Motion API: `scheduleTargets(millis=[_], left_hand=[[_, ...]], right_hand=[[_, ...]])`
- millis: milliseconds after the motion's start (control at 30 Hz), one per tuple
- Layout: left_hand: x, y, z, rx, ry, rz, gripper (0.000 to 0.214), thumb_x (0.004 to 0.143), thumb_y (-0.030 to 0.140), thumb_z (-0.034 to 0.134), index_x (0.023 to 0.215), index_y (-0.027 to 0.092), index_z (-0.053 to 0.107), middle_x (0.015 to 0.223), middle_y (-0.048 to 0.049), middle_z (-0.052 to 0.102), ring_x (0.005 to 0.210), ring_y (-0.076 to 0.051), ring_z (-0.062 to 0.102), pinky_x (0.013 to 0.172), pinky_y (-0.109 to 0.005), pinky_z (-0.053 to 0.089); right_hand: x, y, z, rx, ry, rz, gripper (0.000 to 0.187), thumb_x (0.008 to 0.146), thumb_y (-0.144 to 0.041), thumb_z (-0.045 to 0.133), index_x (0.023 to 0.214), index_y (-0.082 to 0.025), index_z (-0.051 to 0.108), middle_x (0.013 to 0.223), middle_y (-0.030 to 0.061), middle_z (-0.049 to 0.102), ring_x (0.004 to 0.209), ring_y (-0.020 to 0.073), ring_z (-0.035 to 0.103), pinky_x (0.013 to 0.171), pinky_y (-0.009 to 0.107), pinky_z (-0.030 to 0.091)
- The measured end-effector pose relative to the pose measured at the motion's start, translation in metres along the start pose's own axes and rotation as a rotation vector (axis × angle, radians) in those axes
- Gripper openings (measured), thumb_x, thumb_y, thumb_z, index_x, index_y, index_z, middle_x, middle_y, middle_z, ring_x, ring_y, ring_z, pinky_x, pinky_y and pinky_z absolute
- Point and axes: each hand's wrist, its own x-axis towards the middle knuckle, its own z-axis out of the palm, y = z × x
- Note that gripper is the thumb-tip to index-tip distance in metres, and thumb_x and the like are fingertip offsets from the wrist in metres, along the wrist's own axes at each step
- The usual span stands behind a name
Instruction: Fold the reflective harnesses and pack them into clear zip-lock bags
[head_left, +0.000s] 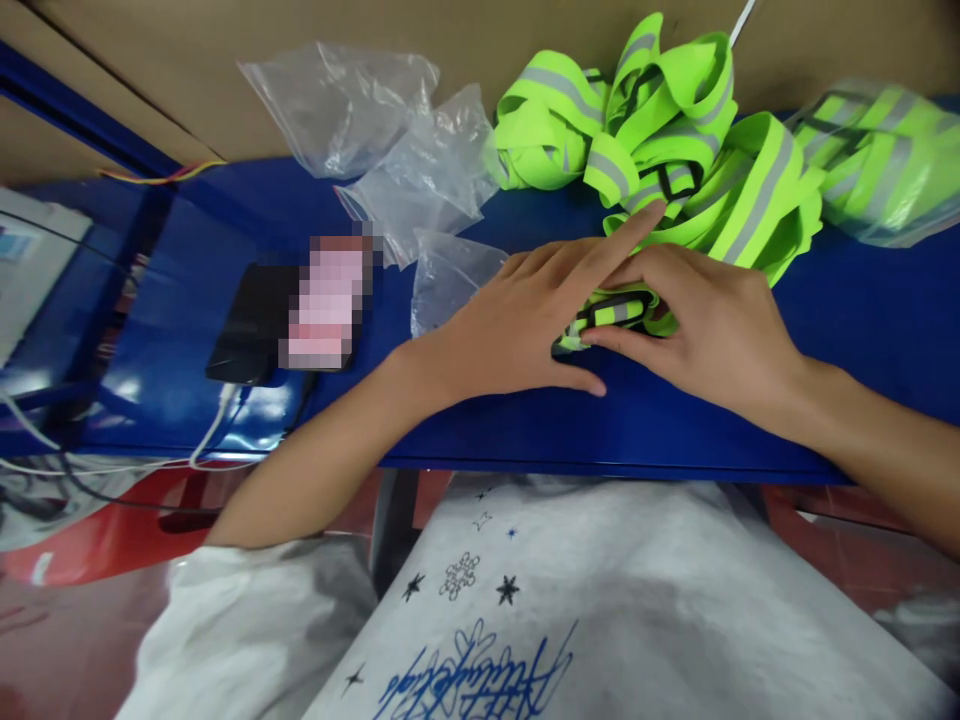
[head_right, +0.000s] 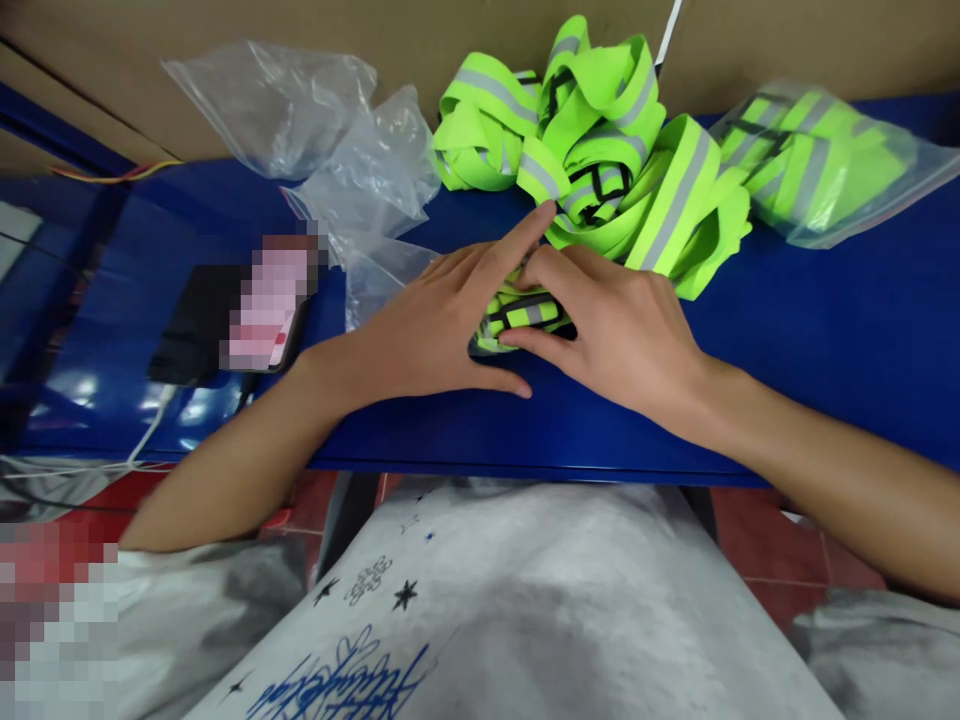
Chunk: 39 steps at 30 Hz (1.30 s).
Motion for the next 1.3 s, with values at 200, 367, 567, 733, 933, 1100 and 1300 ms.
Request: scheduleTargets(millis=[200, 367, 567, 733, 933, 1100, 1300], left_hand=[[-0.002, -0.024, -0.003, 0.057, -0.058, -0.088, 0.123, 0.074, 0.088, 0.072, 0.167, 0.017, 0.032, 0.165, -0.0218, 0.046, 0.152, -0.042, 0.046, 0.125, -0.058, 0.038], [0.003, -0.022, 0.011, 0.16, 0.022, -0.069, 0.118, 0.077, 0.092, 0.064, 0.163, 0.014, 0.039, 0.158, -0.0265, 0.051, 0.144, -0.045, 0.052, 0.119, -0.058, 0.04], [0.005, -0.01, 0.022, 0.276, 0.06, -0.077, 0.109, 0.088, 0.087, 0.054, 0.164, 0.011, 0.036, 0.161, -0.0289, 0.046, 0.15, -0.046, 0.046, 0.122, -0.059, 0.037], [-0.004, -0.02, -0.004, 0.08, -0.056, -0.139, 0.118, 0.086, 0.079, 0.066, 0.172, 0.014, 0.015, 0.171, -0.0243, 0.034, 0.159, -0.04, 0.037, 0.127, -0.058, 0.037], [-0.01, -0.03, -0.019, -0.011, -0.143, -0.108, 0.113, 0.082, 0.06, 0.078, 0.17, 0.019, 0.02, 0.171, -0.021, 0.037, 0.159, -0.039, 0.039, 0.126, -0.055, 0.04], [-0.006, -0.015, -0.005, 0.179, -0.002, -0.107, 0.091, 0.092, 0.051, 0.07, 0.164, 0.012, 0.031, 0.16, -0.027, 0.046, 0.15, -0.042, 0.047, 0.121, -0.061, 0.041], [0.001, -0.016, 0.011, 0.291, 0.043, -0.062, 0.09, 0.1, 0.064, 0.057, 0.166, 0.009, 0.028, 0.164, -0.0309, 0.04, 0.155, -0.046, 0.038, 0.125, -0.063, 0.034]], right_hand=[[-0.003, 0.005, -0.004, -0.099, -0.019, -0.172, 0.031, 0.103, -0.047, 0.064, 0.127, -0.028, 0.072, 0.136, 0.0036, 0.074, 0.099, 0.0254, 0.076, 0.077, 0.036, 0.053], [-0.006, -0.003, -0.001, -0.401, 0.021, -0.255, 0.021, 0.106, -0.031, 0.057, 0.113, -0.027, 0.077, 0.13, 0.0018, 0.076, 0.079, 0.0185, 0.07, 0.064, 0.032, 0.043], [-0.004, -0.006, 0.005, -0.285, -0.029, -0.154, 0.026, 0.107, -0.036, 0.053, 0.115, -0.023, 0.074, 0.125, 0.0073, 0.076, 0.087, 0.0208, 0.072, 0.064, 0.031, 0.047], [0.001, 0.008, 0.0, 0.099, -0.071, -0.193, 0.038, 0.105, -0.033, 0.055, 0.142, -0.028, 0.066, 0.148, 0.0088, 0.065, 0.129, 0.0293, 0.068, 0.101, 0.046, 0.059], [0.003, 0.017, 0.002, 0.286, -0.05, -0.137, 0.034, 0.105, -0.033, 0.057, 0.135, -0.035, 0.072, 0.142, 0.0057, 0.069, 0.131, 0.0288, 0.067, 0.112, 0.052, 0.056], [0.001, 0.007, 0.011, 0.289, 0.023, -0.133, 0.031, 0.105, -0.031, 0.058, 0.129, -0.033, 0.076, 0.137, 0.0062, 0.07, 0.12, 0.0254, 0.07, 0.102, 0.045, 0.06], [0.0, -0.004, 0.022, 0.199, 0.083, -0.109, 0.027, 0.104, -0.029, 0.057, 0.12, -0.03, 0.079, 0.127, 0.0077, 0.072, 0.102, 0.0219, 0.072, 0.089, 0.04, 0.063]])
